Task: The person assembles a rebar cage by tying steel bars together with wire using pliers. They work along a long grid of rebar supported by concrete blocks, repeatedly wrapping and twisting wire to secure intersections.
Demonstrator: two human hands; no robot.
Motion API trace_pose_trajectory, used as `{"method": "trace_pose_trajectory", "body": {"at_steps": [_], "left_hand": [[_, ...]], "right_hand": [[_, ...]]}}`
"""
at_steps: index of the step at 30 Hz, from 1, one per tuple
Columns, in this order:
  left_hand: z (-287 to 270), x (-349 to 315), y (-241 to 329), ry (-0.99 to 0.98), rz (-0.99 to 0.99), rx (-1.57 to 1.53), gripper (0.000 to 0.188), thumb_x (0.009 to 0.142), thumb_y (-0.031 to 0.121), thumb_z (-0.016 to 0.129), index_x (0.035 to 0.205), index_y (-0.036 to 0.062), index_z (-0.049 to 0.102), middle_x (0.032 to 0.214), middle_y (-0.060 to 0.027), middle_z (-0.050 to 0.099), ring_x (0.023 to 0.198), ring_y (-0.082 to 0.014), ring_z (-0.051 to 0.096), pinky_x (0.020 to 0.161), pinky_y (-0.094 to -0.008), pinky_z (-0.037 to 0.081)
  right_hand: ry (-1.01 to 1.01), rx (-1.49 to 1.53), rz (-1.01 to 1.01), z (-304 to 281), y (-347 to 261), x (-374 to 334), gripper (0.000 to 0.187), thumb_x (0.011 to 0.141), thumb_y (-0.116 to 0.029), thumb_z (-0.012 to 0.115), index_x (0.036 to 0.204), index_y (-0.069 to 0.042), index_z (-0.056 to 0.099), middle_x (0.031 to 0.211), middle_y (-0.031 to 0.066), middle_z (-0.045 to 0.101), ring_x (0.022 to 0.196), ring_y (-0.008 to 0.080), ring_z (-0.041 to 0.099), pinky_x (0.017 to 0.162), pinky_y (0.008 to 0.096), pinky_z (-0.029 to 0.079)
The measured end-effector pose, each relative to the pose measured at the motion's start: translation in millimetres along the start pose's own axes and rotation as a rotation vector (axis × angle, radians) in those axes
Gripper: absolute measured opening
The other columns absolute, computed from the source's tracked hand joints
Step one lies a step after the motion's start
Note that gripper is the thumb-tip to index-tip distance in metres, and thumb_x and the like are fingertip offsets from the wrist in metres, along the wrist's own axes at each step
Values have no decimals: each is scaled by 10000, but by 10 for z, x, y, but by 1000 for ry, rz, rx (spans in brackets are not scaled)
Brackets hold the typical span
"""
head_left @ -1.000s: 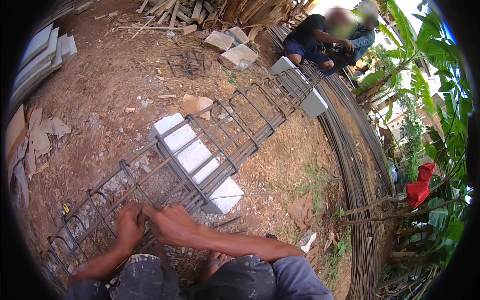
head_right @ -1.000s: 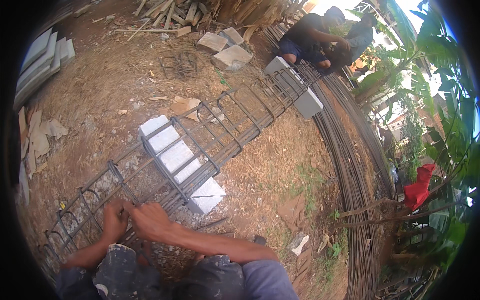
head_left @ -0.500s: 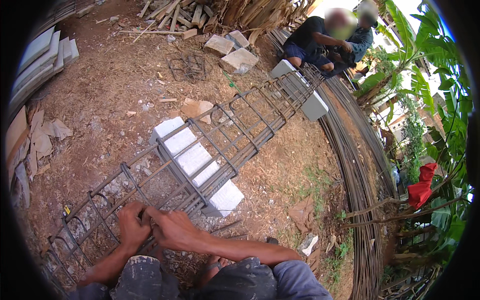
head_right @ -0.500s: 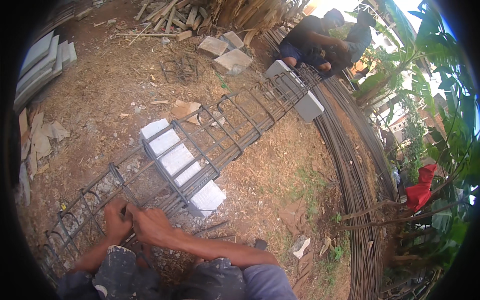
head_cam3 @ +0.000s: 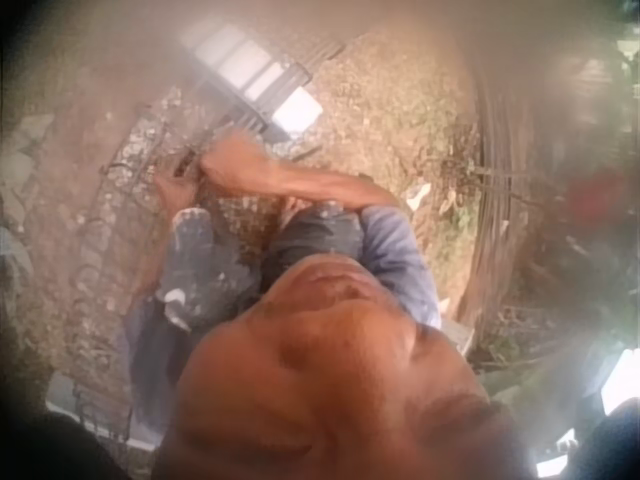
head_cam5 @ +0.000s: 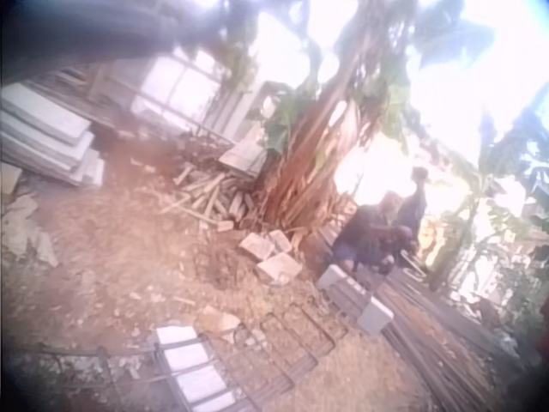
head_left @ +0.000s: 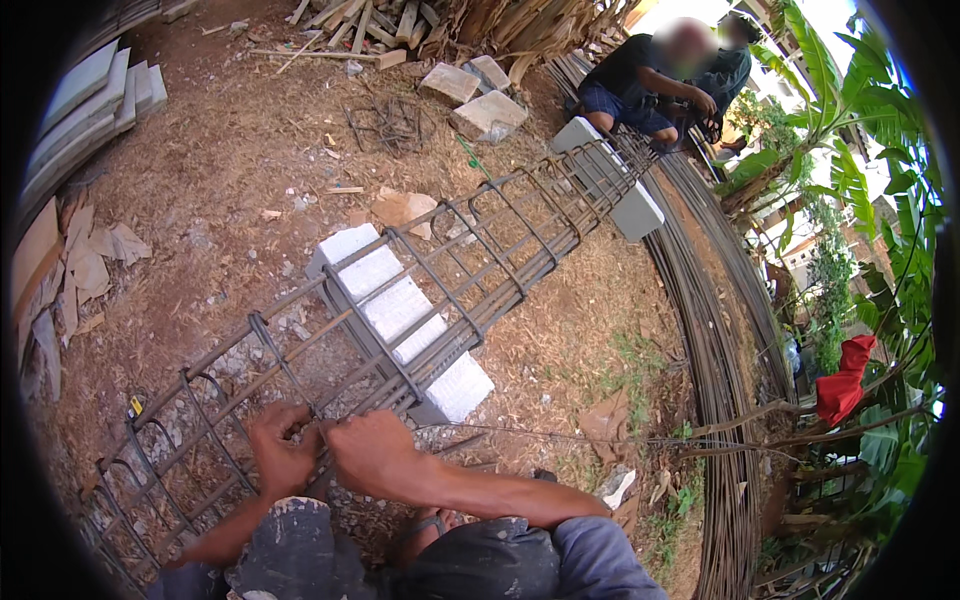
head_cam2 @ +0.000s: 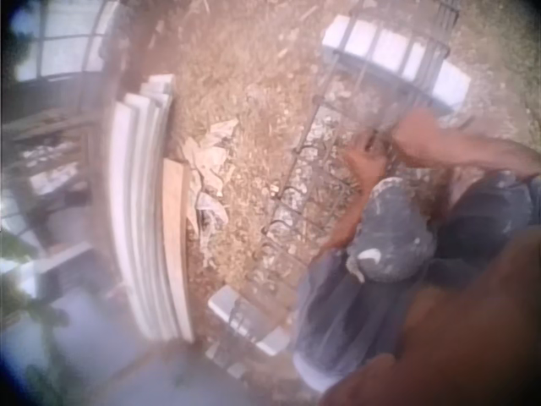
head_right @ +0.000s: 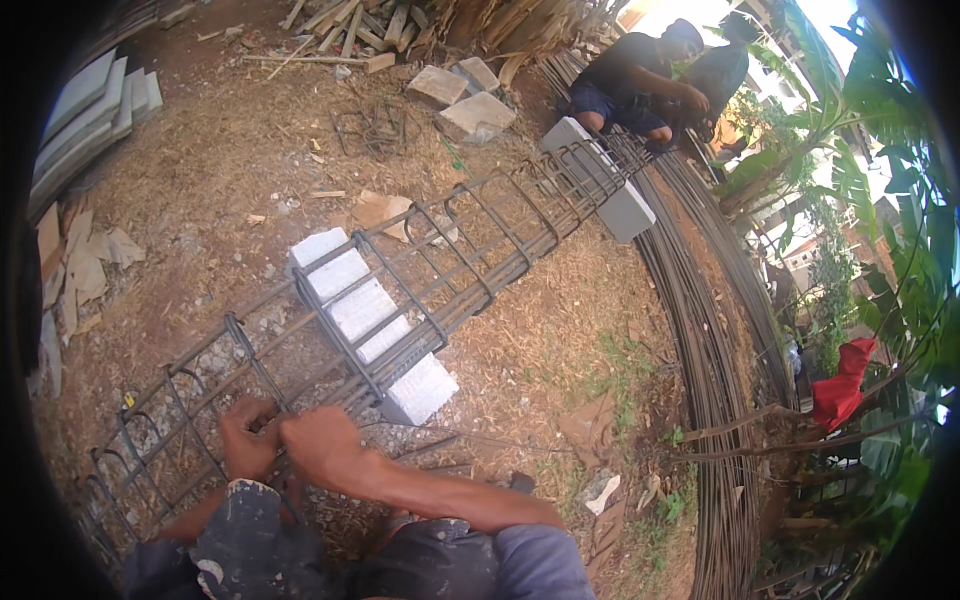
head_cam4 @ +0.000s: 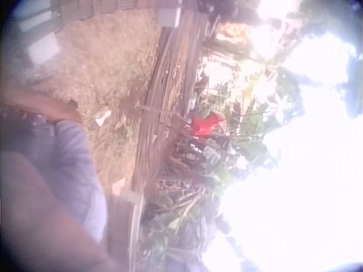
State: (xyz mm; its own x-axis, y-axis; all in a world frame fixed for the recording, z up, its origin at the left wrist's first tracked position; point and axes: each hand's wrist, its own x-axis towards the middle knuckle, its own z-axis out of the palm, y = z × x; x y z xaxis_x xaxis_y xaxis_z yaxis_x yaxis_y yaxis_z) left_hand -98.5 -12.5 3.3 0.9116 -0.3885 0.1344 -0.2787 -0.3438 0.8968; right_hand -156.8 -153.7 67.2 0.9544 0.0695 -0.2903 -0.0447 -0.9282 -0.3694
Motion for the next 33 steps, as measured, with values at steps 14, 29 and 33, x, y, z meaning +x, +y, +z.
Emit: {"method": "trace_pose_trajectory", "body": {"at_steps": [14,29,33], "left_hand": [[-20,208,-128,-218,-298,-230,40,743,-12,683,742,-49,666,649,-11,622,597,-65,510,529,-269,387],[48,251,-60,-169,1,-187,198,680,60,760,820,-62,690,835,-186,709,777,-243,708,631,-349,500],[-61,277,-45,-222,-1,-75,243,675,102,753,819,-65,652,847,-244,683,819,-371,694,659,-418,496]], "right_hand": [[269,-75,-149,-12,103,486,233,775,-140,619,945,16,648,813,176,684,757,344,701,605,426,544],[18,-35,-129,-403,-37,397,159,681,-161,677,706,-7,704,737,215,693,740,347,710,646,441,549],[4,-325,-341,-496,-67,592,130,791,-223,654,795,-149,760,813,66,743,798,209,717,722,352,492]]}}
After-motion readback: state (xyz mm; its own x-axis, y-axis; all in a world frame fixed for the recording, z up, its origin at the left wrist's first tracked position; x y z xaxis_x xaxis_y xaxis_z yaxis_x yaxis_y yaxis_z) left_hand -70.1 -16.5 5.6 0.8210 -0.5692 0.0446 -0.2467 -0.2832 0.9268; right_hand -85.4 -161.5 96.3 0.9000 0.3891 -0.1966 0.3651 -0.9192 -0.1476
